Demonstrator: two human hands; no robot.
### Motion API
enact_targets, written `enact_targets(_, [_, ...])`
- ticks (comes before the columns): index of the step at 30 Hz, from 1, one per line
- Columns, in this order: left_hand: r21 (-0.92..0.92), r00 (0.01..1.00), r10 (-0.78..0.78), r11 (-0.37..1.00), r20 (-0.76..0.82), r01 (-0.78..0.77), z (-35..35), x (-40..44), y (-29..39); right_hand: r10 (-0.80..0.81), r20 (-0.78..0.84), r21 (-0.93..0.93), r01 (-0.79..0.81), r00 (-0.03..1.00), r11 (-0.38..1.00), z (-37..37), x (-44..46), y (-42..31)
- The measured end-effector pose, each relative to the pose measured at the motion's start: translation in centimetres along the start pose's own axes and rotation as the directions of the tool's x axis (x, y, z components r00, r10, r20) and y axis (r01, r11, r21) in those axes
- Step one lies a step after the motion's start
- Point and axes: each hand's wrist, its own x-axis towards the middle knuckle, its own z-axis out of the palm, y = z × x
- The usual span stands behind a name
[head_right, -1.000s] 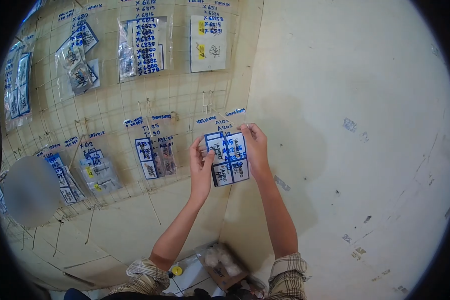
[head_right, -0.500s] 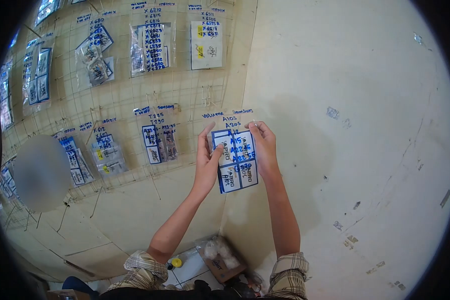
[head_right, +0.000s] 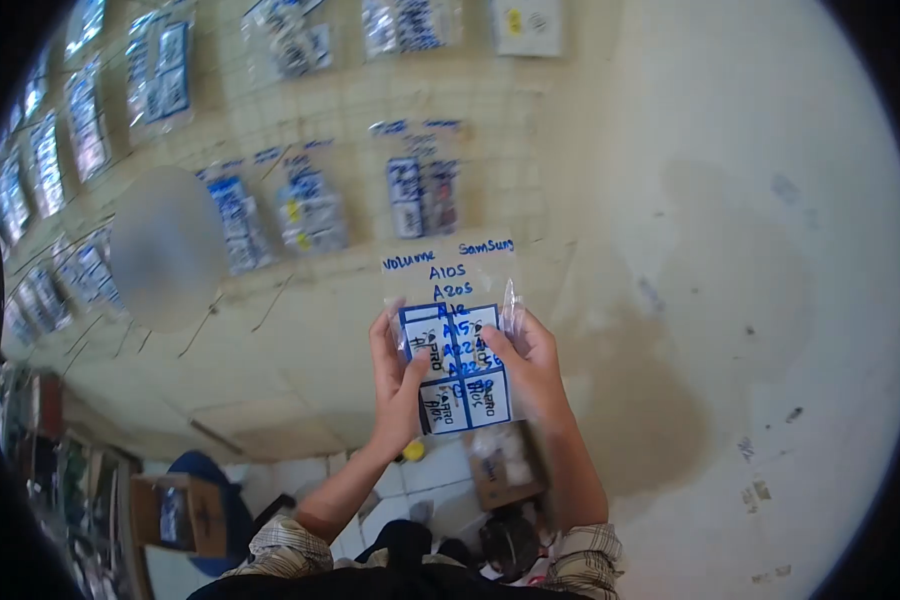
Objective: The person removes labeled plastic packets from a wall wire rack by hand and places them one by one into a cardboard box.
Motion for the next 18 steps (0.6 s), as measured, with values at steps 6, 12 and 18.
enact_targets(6, [0.104, 0.966, -0.044, 0.992, -0.256, 0.073, -11.7, -7.6, 4.8, 0.044, 0.273, 0.096, -0.073, 0.961, 0.993, 11.8, -2.3, 5.7])
enact_targets(12, [0.205, 0.845, 0.044, 0.975, -0.533, 0.079, -22.2, -13.5, 8.6, 0.130, 0.588, 0.057, -0.201, 0.798, 0.978, 24.0, -6.8, 10.4])
enact_targets(18, [0.309, 0.728, 0.109, 0.940, -0.677, 0.147, -35.9, -21.2, 12.5, 0.277, 0.766, -0.173, -0.229, 0.580, 0.958, 37.3, -11.6, 18.6])
